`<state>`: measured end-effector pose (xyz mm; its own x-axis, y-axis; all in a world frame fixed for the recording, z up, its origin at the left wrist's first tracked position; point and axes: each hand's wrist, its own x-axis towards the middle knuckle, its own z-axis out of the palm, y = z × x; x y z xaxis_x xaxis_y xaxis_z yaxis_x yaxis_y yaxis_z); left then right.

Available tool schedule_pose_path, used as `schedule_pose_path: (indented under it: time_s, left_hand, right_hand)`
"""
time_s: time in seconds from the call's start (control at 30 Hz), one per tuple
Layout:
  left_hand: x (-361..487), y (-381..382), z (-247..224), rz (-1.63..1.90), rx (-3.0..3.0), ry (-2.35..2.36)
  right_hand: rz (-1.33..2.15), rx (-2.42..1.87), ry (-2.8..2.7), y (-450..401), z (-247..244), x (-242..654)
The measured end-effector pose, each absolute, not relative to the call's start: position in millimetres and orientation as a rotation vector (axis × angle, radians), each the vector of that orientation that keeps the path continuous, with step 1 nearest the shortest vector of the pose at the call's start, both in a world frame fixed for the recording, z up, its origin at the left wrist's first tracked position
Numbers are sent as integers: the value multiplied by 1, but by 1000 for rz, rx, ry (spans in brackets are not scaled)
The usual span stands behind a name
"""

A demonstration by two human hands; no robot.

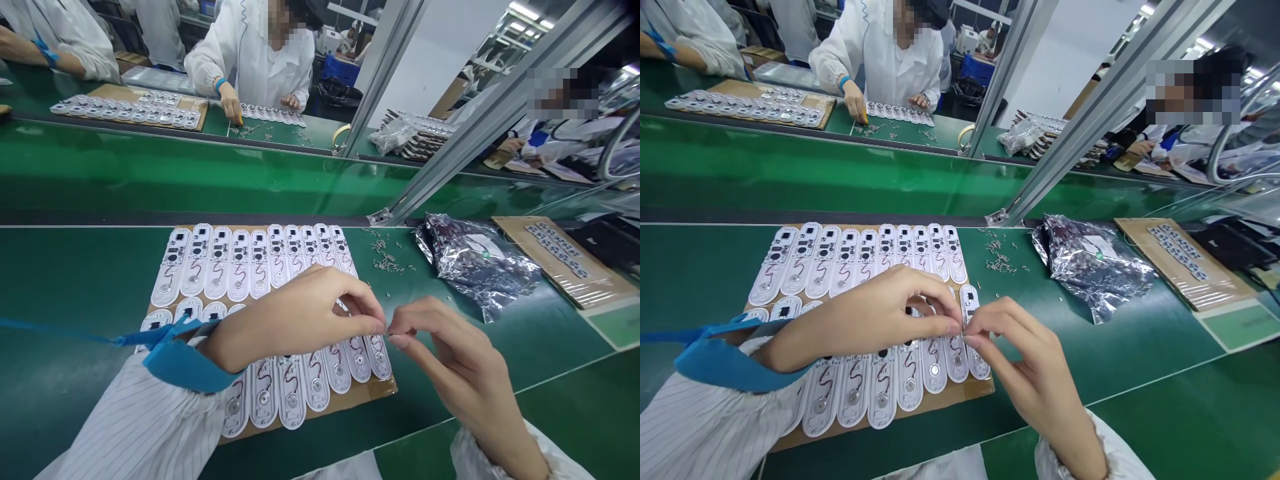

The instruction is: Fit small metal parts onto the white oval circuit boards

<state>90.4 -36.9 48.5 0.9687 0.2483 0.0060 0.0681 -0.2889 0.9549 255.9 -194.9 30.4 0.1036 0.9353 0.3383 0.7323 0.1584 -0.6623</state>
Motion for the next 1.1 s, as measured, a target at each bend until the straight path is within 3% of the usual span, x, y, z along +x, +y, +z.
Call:
schedule_pose_path:
  time_s: [0.27, 0.4, 0.53, 0.73, 1.1]
  left_hand:
    - [87, -35, 8, 110, 2437, 457]
    - [76, -52, 19, 30, 2657, 484]
    - [77, -63, 42, -271, 2666, 609]
    - [81, -71, 49, -426, 2768, 603]
    - [84, -80, 28, -326, 2789, 697]
  right_hand:
    - [384, -1821, -1960, -189, 2, 239]
    - [389, -1867, -2040, -183, -7, 235]
    - [384, -1862, -2076, -181, -10, 235]
    - [428, -1868, -2112, -183, -13, 237]
    - [197, -1803, -2371, -172, -3, 231]
